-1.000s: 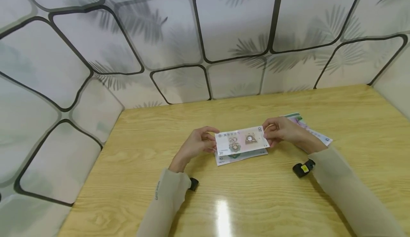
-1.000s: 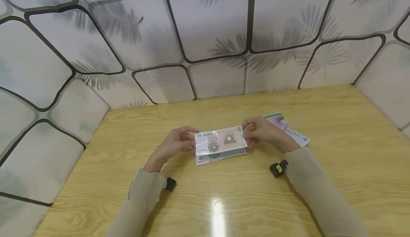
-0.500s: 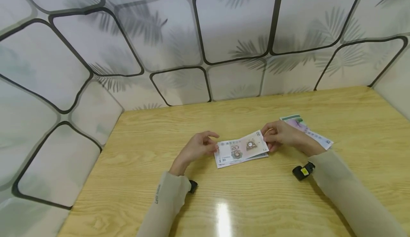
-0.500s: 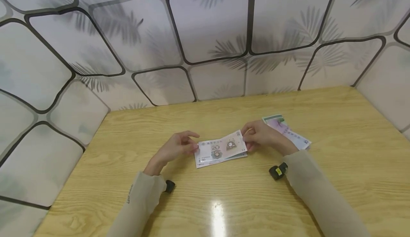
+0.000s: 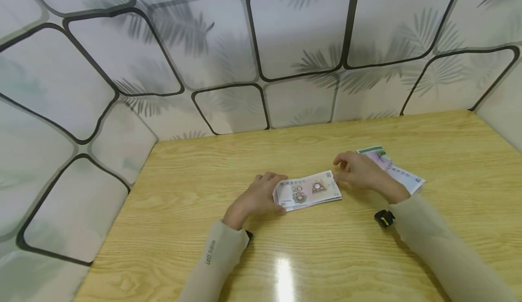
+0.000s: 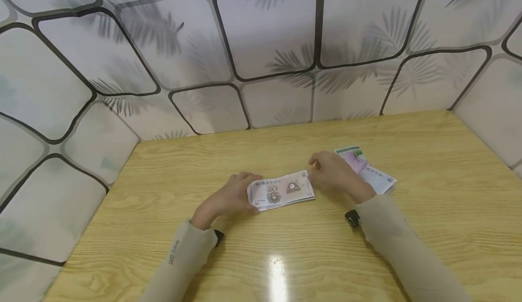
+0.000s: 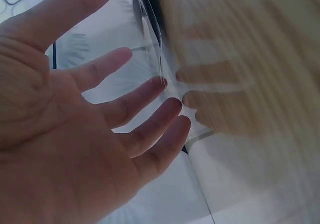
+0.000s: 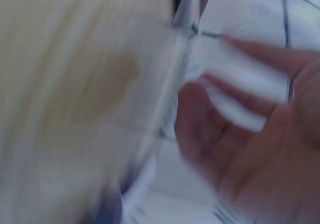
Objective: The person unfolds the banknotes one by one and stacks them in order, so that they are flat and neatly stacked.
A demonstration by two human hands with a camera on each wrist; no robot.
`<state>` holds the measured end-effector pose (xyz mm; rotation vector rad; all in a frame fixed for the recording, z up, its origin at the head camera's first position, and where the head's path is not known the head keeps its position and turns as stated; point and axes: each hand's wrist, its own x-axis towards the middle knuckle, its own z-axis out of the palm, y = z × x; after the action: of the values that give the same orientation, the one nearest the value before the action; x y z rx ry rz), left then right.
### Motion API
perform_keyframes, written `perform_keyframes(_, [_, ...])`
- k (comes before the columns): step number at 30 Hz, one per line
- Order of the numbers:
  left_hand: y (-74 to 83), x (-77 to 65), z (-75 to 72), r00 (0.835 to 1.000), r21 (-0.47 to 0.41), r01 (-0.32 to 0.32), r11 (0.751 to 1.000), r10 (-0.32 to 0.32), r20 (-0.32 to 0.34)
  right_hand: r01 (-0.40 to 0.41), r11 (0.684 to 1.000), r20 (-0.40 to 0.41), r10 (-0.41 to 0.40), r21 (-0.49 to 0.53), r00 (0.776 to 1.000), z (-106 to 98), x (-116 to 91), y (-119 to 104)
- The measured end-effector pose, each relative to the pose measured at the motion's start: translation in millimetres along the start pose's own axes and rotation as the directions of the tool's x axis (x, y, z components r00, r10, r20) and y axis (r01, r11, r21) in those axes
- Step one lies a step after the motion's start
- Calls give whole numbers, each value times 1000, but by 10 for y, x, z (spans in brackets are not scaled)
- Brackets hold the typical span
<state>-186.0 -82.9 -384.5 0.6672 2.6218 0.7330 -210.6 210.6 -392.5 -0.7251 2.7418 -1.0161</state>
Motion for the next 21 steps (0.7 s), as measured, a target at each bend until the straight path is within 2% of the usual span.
perform_keyframes(1, [11,-6,6,1000,25,-1,1000,1,2,34,997,8,-33,-65,999,9,-10,-21])
perform_keyframes(4, [31,-14,17,1000,98,-14,995,14,4,114,985,131,-97,-128,987,63,-40,-92])
perform_keyframes(7, [34,-10,18,1000,140,-18,990,21,-20,144,972,219,-102,-187,970,112,-65,-154])
perform_keyframes(14, [-16,1,5,996,156,-18,988,30,-79,118,958,204,-64,-263,977,167,-75,-240])
perform_keyframes(18, [-35,-3,-2,997,130,-21,991,30,-72,114,955,200,-59,-274,978,175,-67,-258])
perform_keyframes(21, [-35,-9,-11,998,99,-21,995,26,-54,94,970,203,-48,-223,978,141,-80,-266])
